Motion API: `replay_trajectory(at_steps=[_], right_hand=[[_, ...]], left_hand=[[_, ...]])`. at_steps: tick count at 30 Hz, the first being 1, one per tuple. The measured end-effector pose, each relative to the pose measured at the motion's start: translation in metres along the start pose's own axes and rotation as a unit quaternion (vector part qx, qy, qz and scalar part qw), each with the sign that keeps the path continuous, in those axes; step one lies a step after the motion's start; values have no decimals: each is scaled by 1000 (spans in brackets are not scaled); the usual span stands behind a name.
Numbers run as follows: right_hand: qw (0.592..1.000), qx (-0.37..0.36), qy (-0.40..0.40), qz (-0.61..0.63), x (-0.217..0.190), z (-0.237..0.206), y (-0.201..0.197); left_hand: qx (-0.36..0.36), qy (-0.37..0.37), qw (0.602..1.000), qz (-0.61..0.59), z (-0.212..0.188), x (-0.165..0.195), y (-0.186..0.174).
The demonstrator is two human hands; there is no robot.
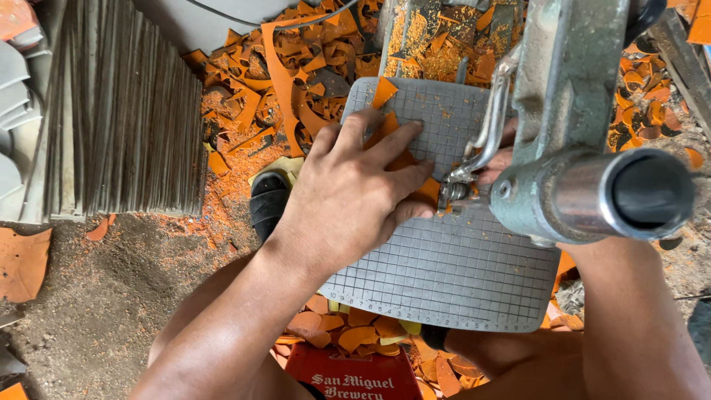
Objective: The person uses a manual hydraulic cutting press to cut orange rubber sheets into specific shapes. They repeatedly position the material under the blade, press the lever to cut, and remove the finished pieces.
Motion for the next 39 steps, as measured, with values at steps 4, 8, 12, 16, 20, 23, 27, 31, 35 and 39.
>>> replay_trajectory(at_steps=[4, 8, 12, 16, 20, 23, 27, 31, 35, 39], right_hand=[[998, 42, 43, -10, -1, 23, 13], [996, 63, 65, -15, -6, 34, 26], [994, 73, 78, -18, -9, 37, 30], [993, 75, 83, -23, -11, 38, 33], [993, 76, 88, -26, -12, 37, 33], [993, 73, 85, -28, -12, 37, 32], [994, 63, 89, -25, -11, 40, 28], [993, 67, 91, -19, -8, 49, -2], [994, 84, 67, -22, -24, 19, -63], [994, -99, -20, 35, -79, -57, -75]], left_hand=[[38, -2, 999, -16, -6, 2, -2], [18, -17, 998, -53, -9, 3, -1], [51, -8, 998, -35, -11, 5, 0], [41, -36, 998, -43, -14, 7, 2], [49, -60, 997, -24, -16, 12, 5], [52, -79, 995, -16, -18, 16, 7], [69, -103, 992, -15, -19, 19, 9], [66, -81, 994, -29, -23, 19, 1], [22, -85, 991, -103, -42, 25, -21], [-23, -68, 984, -164, -58, 38, -29]])
Point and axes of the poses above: each hand's wrist, its own z-axis towards the middle knuckle, its own y-axis out of the palm, x = y × z, the point moved 1 cm from there along z, towards the middle knuckle, and after that the axes turned 3 degrees about y, right-handed, at the moved point
